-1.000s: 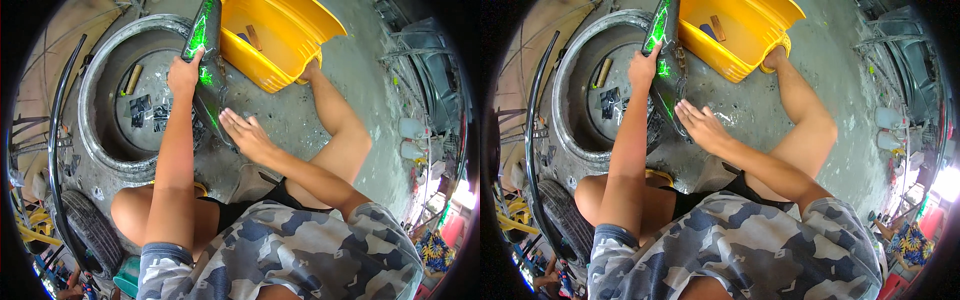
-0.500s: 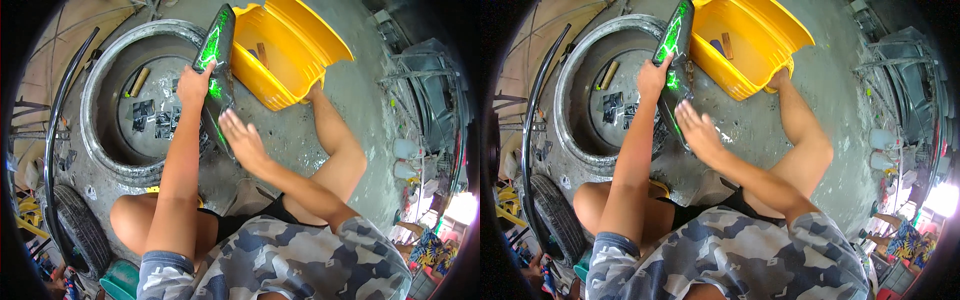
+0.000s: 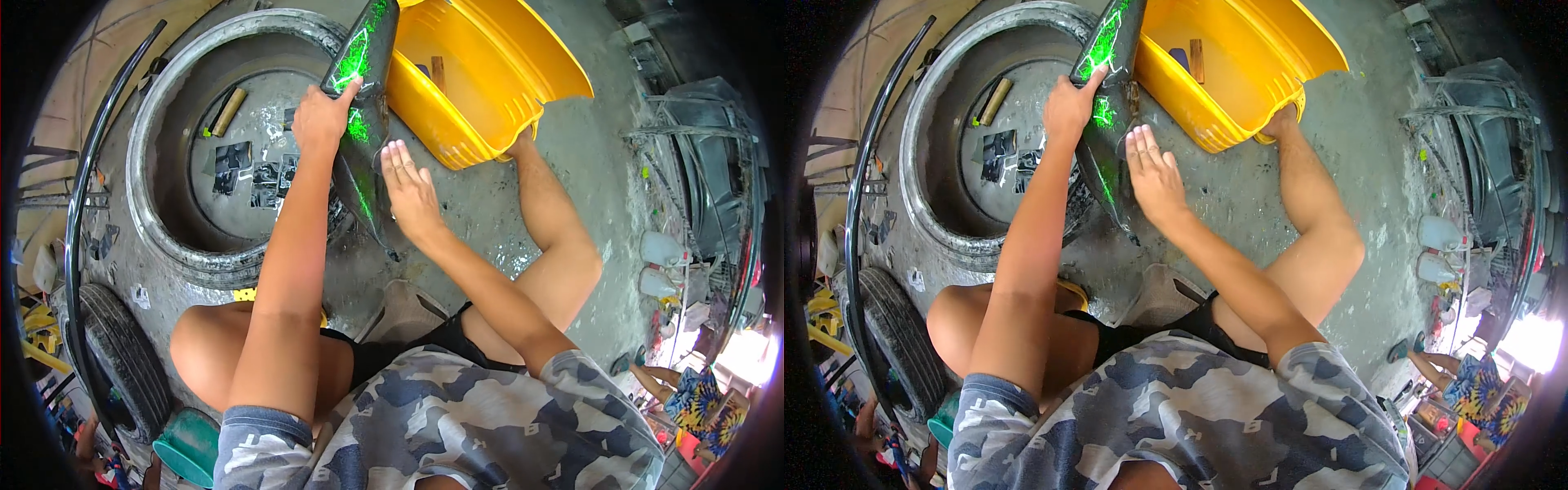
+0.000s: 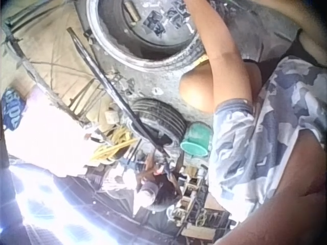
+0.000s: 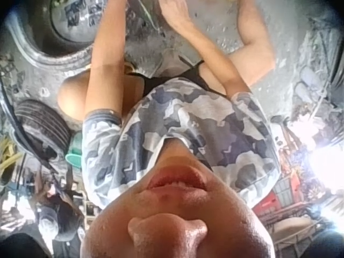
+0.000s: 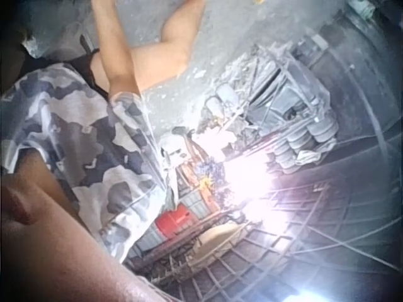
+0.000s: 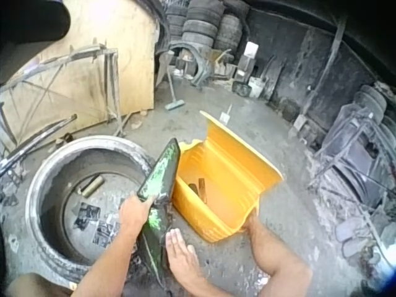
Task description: The recorder is wet-sanding a motorcycle fairing part with green and black patterns using a piece of sandpaper and water.
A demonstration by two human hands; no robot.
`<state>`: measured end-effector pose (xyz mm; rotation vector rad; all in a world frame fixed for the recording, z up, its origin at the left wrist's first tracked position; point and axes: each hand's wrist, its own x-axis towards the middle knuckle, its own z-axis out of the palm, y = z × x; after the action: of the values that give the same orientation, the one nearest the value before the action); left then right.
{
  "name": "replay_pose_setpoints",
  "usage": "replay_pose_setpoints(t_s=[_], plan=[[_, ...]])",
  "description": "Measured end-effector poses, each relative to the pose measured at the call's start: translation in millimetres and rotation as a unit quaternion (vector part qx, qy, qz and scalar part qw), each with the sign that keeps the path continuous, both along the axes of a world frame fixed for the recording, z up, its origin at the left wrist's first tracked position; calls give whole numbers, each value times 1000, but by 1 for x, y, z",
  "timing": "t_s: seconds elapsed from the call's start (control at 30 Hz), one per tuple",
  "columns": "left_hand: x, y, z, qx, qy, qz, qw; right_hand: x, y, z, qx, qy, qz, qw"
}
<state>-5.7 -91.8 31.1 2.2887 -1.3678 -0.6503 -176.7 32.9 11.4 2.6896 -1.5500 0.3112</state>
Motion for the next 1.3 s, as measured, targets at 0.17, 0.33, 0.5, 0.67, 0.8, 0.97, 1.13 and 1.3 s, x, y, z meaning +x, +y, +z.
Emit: replay_pose_setpoints(t_s=[0.17, 0.33, 0.5, 0.67, 0.8, 0.97, 1.13, 1.3], plan=[[7, 2, -5, -7, -11, 9, 1000, -5, 6, -2, 7, -13, 41, 999], [6, 3, -9, -13, -10, 9, 1000, 3, 34, 5, 67, -67, 48, 994], [0, -1, -5, -18, -15, 2, 1000, 3, 9, 7, 45, -35, 22, 998], [9, 0, -5, -9, -28, 8, 1000, -8, 36, 19, 100, -42, 106, 988], [-3, 0, -3, -26, -20, -4, 999, -10, 17, 17, 81, -62, 70, 992], [12, 1, -13, -25, -39, 6, 999, -9, 46, 25, 92, -70, 105, 988], [3, -2, -4, -4, -18, 0, 1000, -4, 28, 31, 121, -114, 41, 985], [5, 0, -9, -24, -12, 4, 1000, -2, 39, 17, 158, -169, 27, 972]])
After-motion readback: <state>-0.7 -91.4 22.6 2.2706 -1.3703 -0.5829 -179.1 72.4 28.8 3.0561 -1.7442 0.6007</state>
